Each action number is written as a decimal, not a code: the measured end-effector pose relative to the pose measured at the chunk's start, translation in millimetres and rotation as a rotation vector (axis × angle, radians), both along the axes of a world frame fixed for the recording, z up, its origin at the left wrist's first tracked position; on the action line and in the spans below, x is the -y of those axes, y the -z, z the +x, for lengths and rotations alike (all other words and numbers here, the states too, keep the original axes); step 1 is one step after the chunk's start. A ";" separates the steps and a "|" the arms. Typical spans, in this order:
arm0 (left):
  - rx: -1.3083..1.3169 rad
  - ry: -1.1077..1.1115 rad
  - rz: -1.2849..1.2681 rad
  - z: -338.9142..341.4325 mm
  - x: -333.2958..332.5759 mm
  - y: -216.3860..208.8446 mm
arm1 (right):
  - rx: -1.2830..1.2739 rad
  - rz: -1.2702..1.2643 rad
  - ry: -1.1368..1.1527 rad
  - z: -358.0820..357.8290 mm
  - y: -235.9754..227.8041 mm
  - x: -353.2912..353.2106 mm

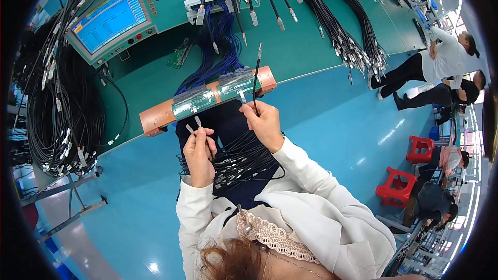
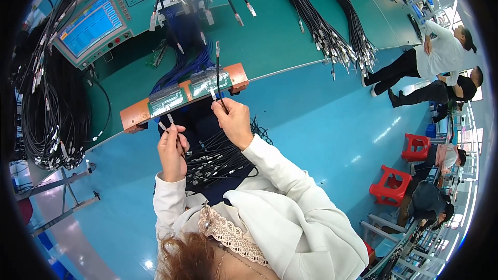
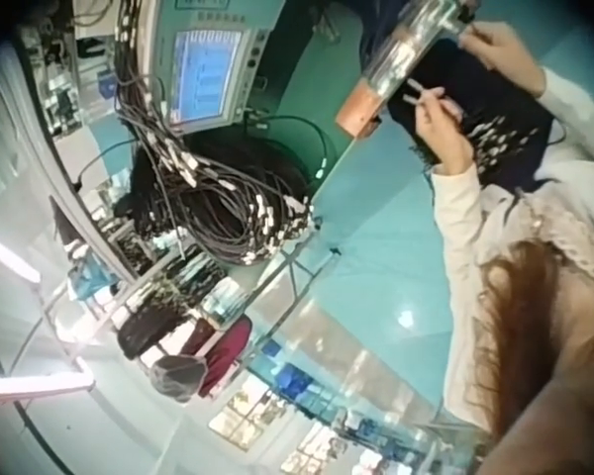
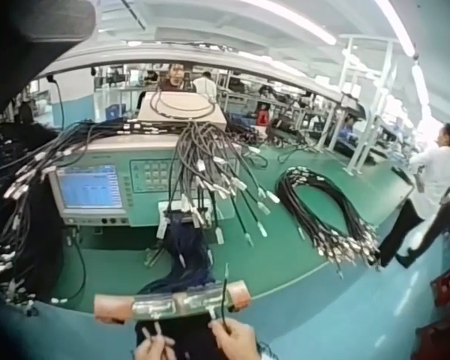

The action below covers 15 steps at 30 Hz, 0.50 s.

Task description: Testing individual wires from a cable bundle using an electronic testing machine at a workbench.

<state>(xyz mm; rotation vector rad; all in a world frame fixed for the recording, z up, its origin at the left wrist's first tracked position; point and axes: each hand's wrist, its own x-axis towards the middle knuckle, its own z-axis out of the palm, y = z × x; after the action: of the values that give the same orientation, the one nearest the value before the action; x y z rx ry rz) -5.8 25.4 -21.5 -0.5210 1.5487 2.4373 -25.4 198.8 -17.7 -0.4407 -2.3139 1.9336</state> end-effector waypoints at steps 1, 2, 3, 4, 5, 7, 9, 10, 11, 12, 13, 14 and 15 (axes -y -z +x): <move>0.000 -0.007 -0.002 0.1 0.9 -0.8 | 0.000 -0.002 -0.007 -0.6 -0.1 1.0; 0.006 0.005 -0.008 0.2 1.6 -2.3 | 0.000 -0.051 -0.009 -1.1 -0.3 1.6; 0.013 0.016 -0.013 0.3 2.3 -3.4 | 0.000 -0.100 -0.012 -1.6 -0.4 2.1; 0.003 0.012 -0.011 0.7 3.5 -0.9 | 0.011 -0.131 -0.007 -1.7 -0.8 3.4; -0.002 0.010 0.002 0.2 3.0 0.3 | 0.022 -0.163 -0.003 -1.8 -1.4 3.3; -0.008 -0.006 0.011 -2.3 -1.9 2.5 | 0.012 -0.209 -0.010 -3.7 3.3 -0.6; -0.007 -0.005 0.024 -2.6 -5.7 -0.5 | 0.022 -0.229 -0.024 -4.0 1.4 -1.8; -0.016 -0.009 0.028 -3.0 -7.0 -1.6 | 0.024 -0.232 -0.037 -4.6 1.2 -3.1; -0.024 -0.012 0.032 -3.4 -7.2 -2.4 | 0.032 -0.222 -0.042 -4.8 1.2 -3.8; -0.023 -0.011 0.005 -4.4 -6.5 -5.7 | 0.039 -0.212 -0.045 -5.1 1.2 -3.4; -0.024 -0.017 0.004 -5.5 -5.9 -7.0 | 0.046 -0.226 -0.043 -5.1 -0.7 -2.2; -0.021 -0.024 -0.003 -6.6 -5.5 -7.8 | 0.046 -0.226 -0.047 -5.6 -0.6 -2.0; -0.018 -0.030 -0.010 -7.2 -5.4 -8.2 | 0.043 -0.227 -0.051 -6.2 -0.2 -2.3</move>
<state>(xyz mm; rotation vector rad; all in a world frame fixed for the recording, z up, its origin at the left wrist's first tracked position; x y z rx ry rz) -13.0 30.8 -13.3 -0.5295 1.5725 2.4635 -31.6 201.1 -17.6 -0.4508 -2.1583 2.2433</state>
